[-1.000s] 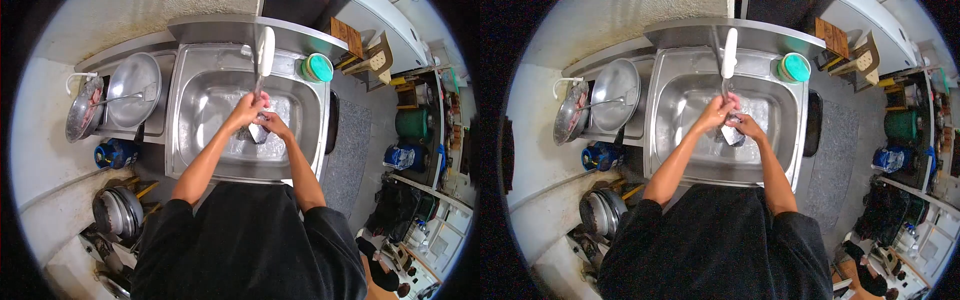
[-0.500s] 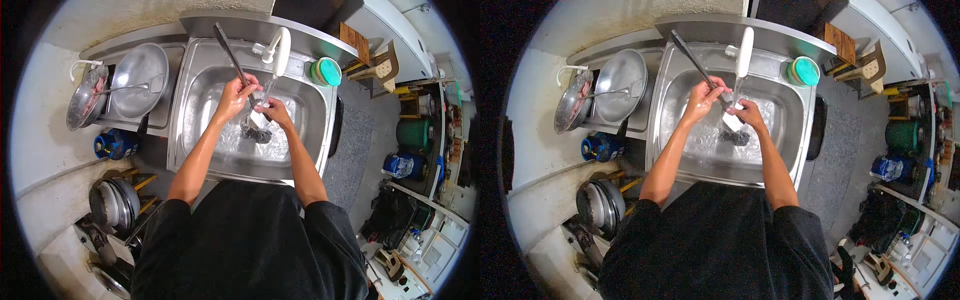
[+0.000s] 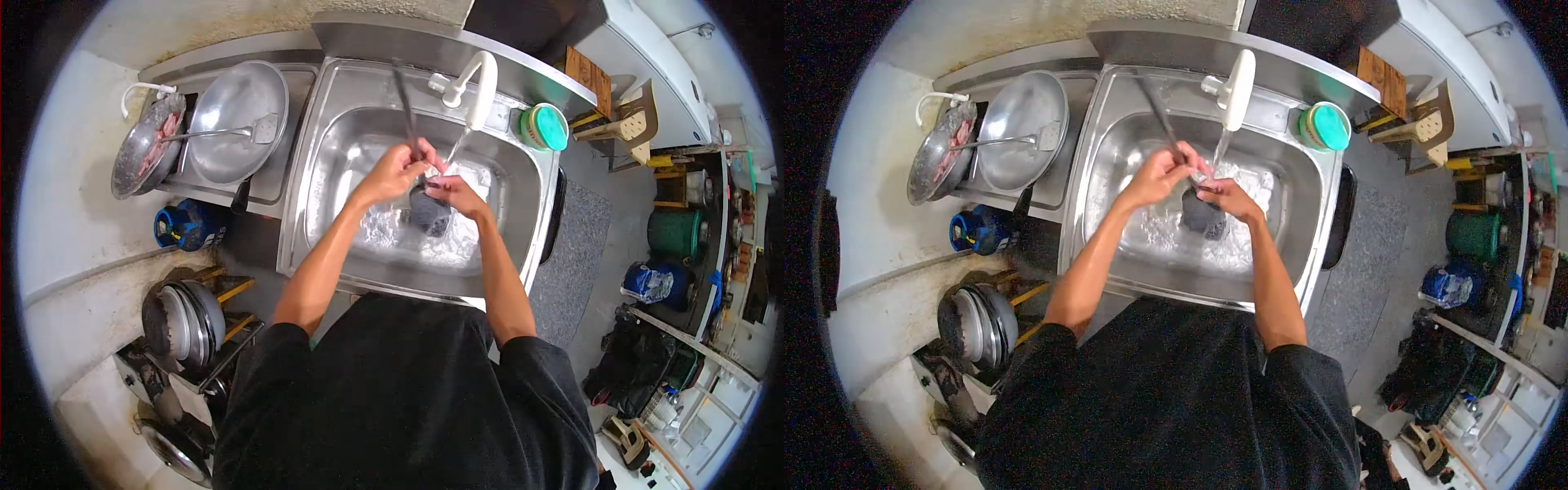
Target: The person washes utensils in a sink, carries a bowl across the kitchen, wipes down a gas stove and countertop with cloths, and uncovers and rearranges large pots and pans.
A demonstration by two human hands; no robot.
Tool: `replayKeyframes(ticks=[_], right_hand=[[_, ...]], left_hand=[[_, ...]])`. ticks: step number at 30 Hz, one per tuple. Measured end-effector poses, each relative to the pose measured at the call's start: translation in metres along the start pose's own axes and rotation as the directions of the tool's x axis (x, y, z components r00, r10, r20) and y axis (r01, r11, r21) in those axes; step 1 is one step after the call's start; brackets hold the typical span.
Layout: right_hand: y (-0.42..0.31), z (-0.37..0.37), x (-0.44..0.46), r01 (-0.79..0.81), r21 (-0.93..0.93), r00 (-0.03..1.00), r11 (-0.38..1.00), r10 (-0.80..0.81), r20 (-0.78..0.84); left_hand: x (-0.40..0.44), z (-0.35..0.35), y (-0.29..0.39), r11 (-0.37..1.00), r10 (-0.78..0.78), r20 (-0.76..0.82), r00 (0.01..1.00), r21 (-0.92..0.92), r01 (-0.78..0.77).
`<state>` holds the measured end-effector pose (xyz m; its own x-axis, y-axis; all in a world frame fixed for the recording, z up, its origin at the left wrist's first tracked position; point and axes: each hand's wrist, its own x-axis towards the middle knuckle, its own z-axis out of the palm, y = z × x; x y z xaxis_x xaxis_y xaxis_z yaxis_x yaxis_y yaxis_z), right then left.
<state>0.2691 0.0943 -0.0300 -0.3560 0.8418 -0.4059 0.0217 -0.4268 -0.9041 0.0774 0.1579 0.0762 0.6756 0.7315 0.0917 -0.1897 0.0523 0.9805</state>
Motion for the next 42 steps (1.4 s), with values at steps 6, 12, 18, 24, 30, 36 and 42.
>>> replayKeyframes(ticks=[6,12,18,24,30,36,42], right_hand=[[0.071,-0.008,-0.027,-0.139,-0.044,0.979,0.989,0.131,-0.158],[0.128,-0.001,-0.048,-0.096,-0.032,0.967,0.995,0.086,-0.239],[0.032,0.023,-0.012,0.145,-0.182,0.945,0.973,-0.19,-0.265],[-0.032,0.016,0.026,0.108,0.354,0.967,0.929,-0.015,-0.256],[-0.056,0.005,0.034,0.026,0.352,0.967,0.936,0.066,-0.247],[0.103,-0.004,0.051,-0.092,-0.712,0.926,0.696,-0.203,-0.317],[0.095,0.065,-0.012,-0.516,-0.754,0.856,0.407,0.25,-0.452]], left_hand=[[0.027,0.03,-0.019,0.992,-0.113,-0.035,0.993,-0.059,0.111],[0.036,0.045,-0.009,0.986,-0.162,0.039,0.986,0.041,0.161],[-0.001,0.023,-0.04,0.961,-0.249,-0.057,0.967,0.114,0.254],[-0.012,-0.086,0.097,0.849,0.346,-0.265,0.9,0.498,-0.18],[-0.073,-0.263,0.124,0.874,0.335,-0.747,0.575,0.473,0.106],[-0.138,-0.366,0.016,0.993,0.118,-0.948,0.296,0.109,-0.048],[-0.178,-0.396,-0.026,0.977,-0.212,-0.85,0.482,-0.189,0.098]])
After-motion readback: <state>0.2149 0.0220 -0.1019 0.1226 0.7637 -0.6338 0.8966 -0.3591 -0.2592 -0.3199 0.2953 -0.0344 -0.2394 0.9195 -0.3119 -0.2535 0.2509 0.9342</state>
